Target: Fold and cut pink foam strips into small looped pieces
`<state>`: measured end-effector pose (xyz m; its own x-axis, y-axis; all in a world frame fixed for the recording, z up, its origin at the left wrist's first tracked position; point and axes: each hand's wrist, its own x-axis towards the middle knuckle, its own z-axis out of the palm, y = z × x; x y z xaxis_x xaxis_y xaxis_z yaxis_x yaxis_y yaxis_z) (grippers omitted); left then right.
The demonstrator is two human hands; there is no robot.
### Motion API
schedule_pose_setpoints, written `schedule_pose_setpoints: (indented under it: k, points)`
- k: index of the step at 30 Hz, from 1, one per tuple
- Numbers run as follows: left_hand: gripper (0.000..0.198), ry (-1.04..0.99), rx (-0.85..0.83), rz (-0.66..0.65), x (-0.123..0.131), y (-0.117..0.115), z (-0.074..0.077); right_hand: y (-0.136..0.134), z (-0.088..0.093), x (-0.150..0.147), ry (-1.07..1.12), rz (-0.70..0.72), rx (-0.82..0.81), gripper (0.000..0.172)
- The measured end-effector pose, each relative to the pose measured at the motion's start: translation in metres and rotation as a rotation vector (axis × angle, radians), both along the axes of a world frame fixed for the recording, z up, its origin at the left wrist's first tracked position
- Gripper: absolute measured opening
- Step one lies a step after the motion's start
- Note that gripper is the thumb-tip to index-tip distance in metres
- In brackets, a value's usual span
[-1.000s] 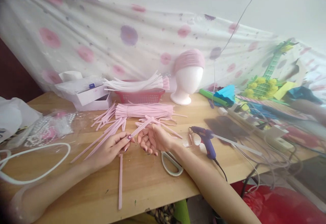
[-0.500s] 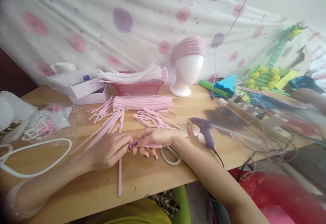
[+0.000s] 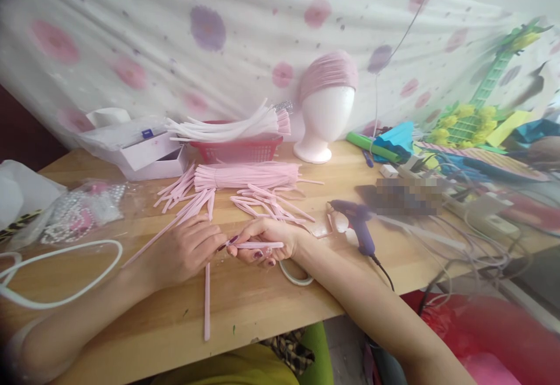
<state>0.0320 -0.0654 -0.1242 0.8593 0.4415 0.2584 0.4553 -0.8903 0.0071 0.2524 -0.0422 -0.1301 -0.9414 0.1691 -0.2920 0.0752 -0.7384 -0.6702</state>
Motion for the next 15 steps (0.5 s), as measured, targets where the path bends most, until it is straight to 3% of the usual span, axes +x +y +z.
schedule_pose_setpoints:
  k: [9, 15]
  points:
    - [0.030, -0.134, -0.249, 0.031, -0.0005, -0.0046, -0.0031, -0.0008, -0.0007, 0.0003, -0.023, 0.022, 0.021, 0.020]
    - [0.024, -0.107, -0.252, 0.015, -0.0008, -0.0064, -0.0023, -0.0020, -0.0019, -0.0017, -0.080, -0.007, 0.101, 0.017]
